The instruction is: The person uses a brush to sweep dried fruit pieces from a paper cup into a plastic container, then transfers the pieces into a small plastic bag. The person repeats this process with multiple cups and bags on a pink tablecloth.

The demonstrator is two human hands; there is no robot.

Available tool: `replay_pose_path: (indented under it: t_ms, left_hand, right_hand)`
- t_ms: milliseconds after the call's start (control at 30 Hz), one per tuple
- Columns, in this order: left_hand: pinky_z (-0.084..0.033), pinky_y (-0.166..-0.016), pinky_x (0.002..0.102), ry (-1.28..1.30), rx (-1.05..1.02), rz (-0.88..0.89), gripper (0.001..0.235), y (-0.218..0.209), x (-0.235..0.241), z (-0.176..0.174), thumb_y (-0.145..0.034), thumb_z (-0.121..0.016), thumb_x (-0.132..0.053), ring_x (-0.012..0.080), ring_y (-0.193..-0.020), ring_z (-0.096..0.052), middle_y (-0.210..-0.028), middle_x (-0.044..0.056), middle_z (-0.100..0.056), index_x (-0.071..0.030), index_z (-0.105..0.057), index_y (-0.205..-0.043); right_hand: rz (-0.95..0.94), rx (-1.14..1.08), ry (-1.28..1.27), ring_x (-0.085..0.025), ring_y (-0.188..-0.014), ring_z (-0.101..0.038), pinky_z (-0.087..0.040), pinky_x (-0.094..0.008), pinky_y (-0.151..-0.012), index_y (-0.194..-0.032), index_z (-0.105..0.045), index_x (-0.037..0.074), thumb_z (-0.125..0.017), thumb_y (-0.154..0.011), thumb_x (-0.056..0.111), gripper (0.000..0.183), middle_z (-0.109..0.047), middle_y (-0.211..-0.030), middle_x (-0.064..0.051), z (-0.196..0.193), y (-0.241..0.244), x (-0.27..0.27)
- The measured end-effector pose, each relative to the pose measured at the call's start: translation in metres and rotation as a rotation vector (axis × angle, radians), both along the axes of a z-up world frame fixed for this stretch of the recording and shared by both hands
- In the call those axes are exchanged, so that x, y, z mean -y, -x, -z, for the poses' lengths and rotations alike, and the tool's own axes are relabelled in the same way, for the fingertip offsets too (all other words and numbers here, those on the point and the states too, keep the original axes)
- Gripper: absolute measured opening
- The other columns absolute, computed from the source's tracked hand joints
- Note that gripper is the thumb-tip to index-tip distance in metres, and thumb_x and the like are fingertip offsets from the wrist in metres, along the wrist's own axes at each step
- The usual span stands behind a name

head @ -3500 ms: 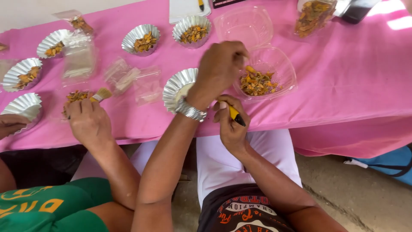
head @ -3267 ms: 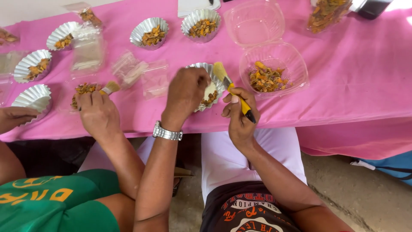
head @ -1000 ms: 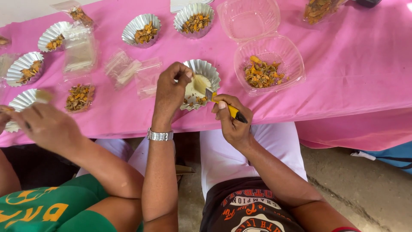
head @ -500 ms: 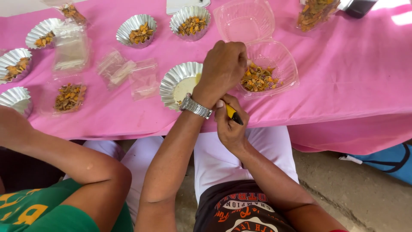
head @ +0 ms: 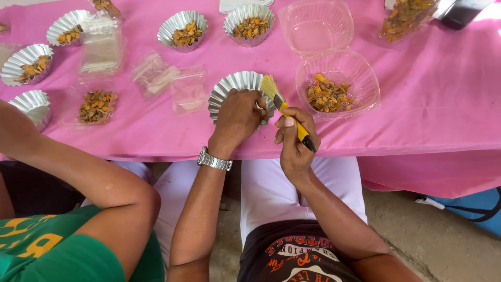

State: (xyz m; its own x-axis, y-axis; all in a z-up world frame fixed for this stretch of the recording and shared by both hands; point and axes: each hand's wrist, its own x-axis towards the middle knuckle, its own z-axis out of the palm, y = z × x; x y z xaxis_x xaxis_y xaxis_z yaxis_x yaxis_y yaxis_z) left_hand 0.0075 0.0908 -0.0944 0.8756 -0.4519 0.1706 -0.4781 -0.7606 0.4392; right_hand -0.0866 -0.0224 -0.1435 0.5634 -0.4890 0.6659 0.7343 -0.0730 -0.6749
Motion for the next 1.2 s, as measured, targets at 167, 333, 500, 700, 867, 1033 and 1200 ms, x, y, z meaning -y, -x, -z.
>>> replay_pose_path:
  t_ms: [167,333,500,700,867,1033,1200]
  left_hand:
    - [-0.055,-0.082,0.048,-0.022,-0.002,0.019,0.005,0.002,-0.001,-0.003,-0.084,-0.072,-0.012,0.0371,-0.093,-0.066,-0.082,0.012,-0.068,-0.012,-0.072,-0.088]
    - [-0.056,-0.075,0.049,0.126,-0.095,-0.029,0.004,0.006,-0.016,-0.022,-0.086,-0.067,-0.011,0.0386,-0.085,-0.070,-0.078,0.015,-0.069,-0.008,-0.070,-0.087]
    - [-0.048,-0.058,0.027,0.619,-0.265,-0.108,0.007,0.011,-0.032,-0.033,-0.086,-0.069,-0.015,0.0133,-0.067,-0.059,-0.073,0.008,-0.070,-0.008,-0.067,-0.086]
    - [-0.046,-0.049,0.023,0.799,-0.345,-0.171,0.009,0.020,-0.027,-0.042,-0.083,-0.067,-0.012,0.0120,-0.059,-0.054,-0.067,0.011,-0.066,-0.003,-0.068,-0.083]
    - [-0.044,-0.046,0.022,0.796,-0.365,-0.209,0.009,0.013,-0.026,-0.030,-0.084,-0.066,-0.011,0.0104,-0.055,-0.051,-0.065,0.011,-0.064,-0.003,-0.068,-0.085]
    - [-0.039,-0.043,0.020,0.798,-0.351,-0.220,0.009,0.015,-0.026,-0.042,-0.086,-0.066,-0.011,0.0085,-0.050,-0.048,-0.062,0.010,-0.061,-0.002,-0.067,-0.084]
    - [-0.040,-0.043,0.019,0.797,-0.357,-0.214,0.009,0.012,-0.027,-0.040,-0.086,-0.066,-0.010,0.0090,-0.051,-0.048,-0.063,0.011,-0.061,-0.001,-0.067,-0.086]
  right_hand:
    - [-0.017,0.018,0.008,-0.012,-0.052,-0.057,-0.051,-0.026,-0.053,-0.114,-0.061,-0.010,-0.047,-0.107,0.006,0.022,-0.063,-0.079,-0.017,0.002,-0.001,0.001]
    - [-0.014,0.055,-0.001,-0.013,-0.052,-0.058,-0.051,-0.025,-0.053,-0.114,-0.061,-0.010,-0.048,-0.107,0.007,0.023,-0.064,-0.078,-0.017,0.003,-0.001,0.001]
    - [-0.032,0.065,0.093,-0.013,-0.052,-0.058,-0.051,-0.026,-0.054,-0.109,-0.066,-0.009,-0.052,-0.105,0.004,0.019,-0.064,-0.075,-0.014,0.002,0.002,0.001]
    - [-0.068,0.059,0.084,-0.012,-0.050,-0.056,-0.049,-0.024,-0.052,-0.104,-0.068,-0.008,-0.051,-0.102,0.000,0.018,-0.064,-0.067,-0.012,0.006,0.002,0.005]
    - [-0.069,0.050,0.150,-0.013,-0.051,-0.058,-0.051,-0.026,-0.052,-0.105,-0.071,-0.005,-0.055,-0.101,0.002,0.017,-0.068,-0.071,-0.012,-0.005,0.006,0.004]
    - [-0.032,0.068,0.121,-0.012,-0.053,-0.059,-0.050,-0.025,-0.051,-0.105,-0.070,-0.004,-0.053,-0.102,0.003,0.018,-0.068,-0.071,-0.011,-0.006,0.006,0.004]
    - [-0.004,0.041,0.136,-0.012,-0.051,-0.058,-0.048,-0.024,-0.049,-0.103,-0.070,-0.004,-0.054,-0.103,0.004,0.018,-0.068,-0.068,-0.010,-0.009,0.004,0.000]
